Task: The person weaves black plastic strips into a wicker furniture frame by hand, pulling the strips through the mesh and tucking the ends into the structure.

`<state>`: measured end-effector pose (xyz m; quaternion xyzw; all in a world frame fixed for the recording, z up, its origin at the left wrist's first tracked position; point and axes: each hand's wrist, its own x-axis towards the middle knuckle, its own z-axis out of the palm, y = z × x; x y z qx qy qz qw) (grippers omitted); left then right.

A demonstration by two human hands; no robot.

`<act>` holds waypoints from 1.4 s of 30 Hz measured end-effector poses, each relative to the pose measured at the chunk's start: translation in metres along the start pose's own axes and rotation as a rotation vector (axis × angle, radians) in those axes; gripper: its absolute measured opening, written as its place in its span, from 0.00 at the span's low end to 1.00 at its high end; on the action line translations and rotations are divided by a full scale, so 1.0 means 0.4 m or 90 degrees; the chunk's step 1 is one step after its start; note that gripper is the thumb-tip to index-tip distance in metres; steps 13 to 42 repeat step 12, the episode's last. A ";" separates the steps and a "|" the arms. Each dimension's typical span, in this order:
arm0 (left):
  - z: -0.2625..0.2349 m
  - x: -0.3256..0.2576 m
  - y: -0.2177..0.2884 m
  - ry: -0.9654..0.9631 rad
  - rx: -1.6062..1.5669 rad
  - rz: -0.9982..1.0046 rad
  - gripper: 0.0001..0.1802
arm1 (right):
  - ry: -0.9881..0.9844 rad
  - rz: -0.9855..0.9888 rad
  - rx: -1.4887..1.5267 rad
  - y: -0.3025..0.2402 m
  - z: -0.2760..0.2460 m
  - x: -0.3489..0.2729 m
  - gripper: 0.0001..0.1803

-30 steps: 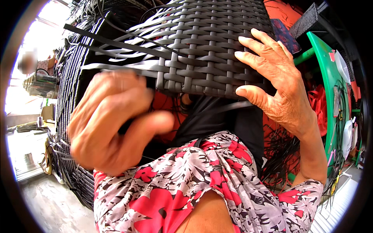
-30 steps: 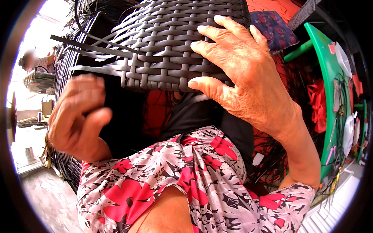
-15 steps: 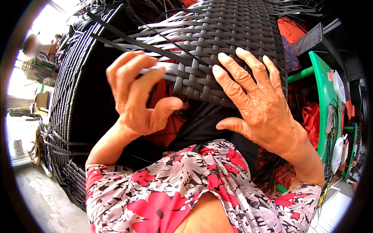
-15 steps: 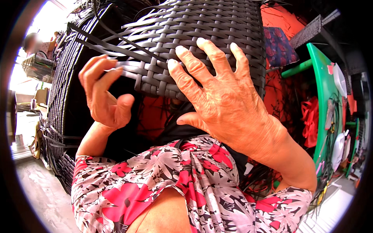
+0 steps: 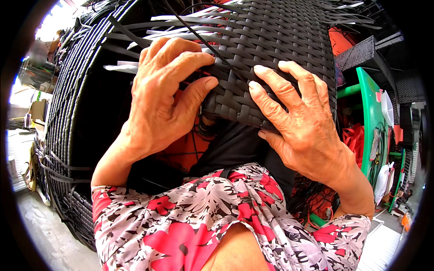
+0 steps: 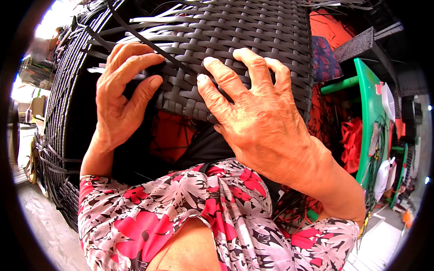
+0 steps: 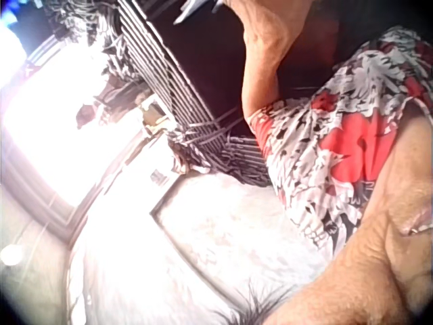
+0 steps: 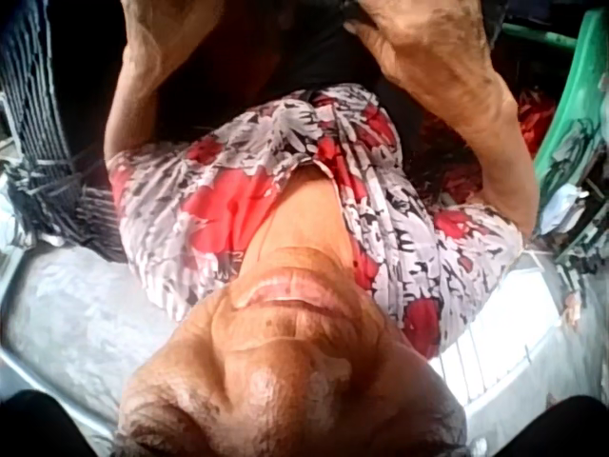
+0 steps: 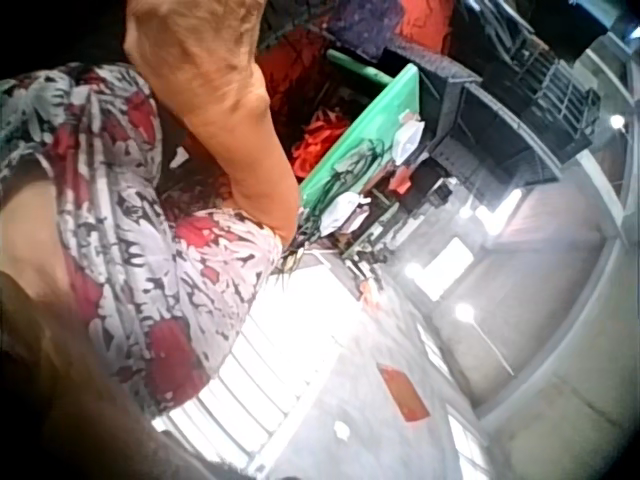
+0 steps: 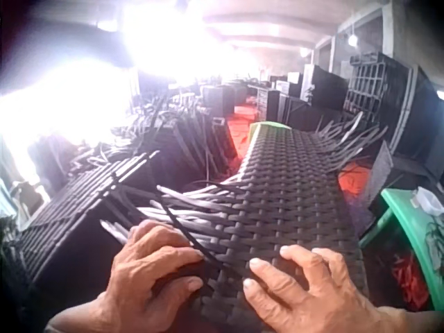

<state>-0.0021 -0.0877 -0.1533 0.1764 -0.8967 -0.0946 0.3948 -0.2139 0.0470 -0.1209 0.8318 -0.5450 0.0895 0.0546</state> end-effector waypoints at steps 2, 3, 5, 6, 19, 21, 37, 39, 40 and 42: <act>-0.019 0.022 0.008 -0.045 -0.069 -0.070 0.15 | 0.010 -0.002 0.011 -0.002 0.000 0.004 0.40; -0.028 0.032 0.010 -0.069 -0.112 -0.107 0.16 | 0.017 -0.003 0.018 -0.003 0.001 0.005 0.40; -0.027 0.055 0.007 -0.092 -0.215 -0.175 0.16 | 0.012 -0.005 0.006 -0.007 0.001 0.007 0.41; -0.026 0.060 0.005 -0.111 -0.253 -0.286 0.15 | 0.010 -0.008 -0.008 -0.008 0.000 0.006 0.41; 0.044 0.041 -0.015 0.088 -0.452 -0.349 0.08 | 0.031 0.018 0.144 0.010 -0.020 -0.008 0.40; 0.044 0.041 -0.015 0.088 -0.452 -0.349 0.08 | 0.031 0.018 0.144 0.010 -0.020 -0.008 0.40; 0.044 0.041 -0.015 0.088 -0.452 -0.349 0.08 | 0.031 0.018 0.144 0.010 -0.020 -0.008 0.40; 0.044 0.041 -0.015 0.088 -0.452 -0.349 0.08 | 0.031 0.018 0.144 0.010 -0.020 -0.008 0.40; 0.044 0.041 -0.015 0.088 -0.452 -0.349 0.08 | 0.031 0.018 0.144 0.010 -0.020 -0.008 0.40; 0.044 0.041 -0.015 0.088 -0.452 -0.349 0.08 | 0.031 0.018 0.144 0.010 -0.020 -0.008 0.40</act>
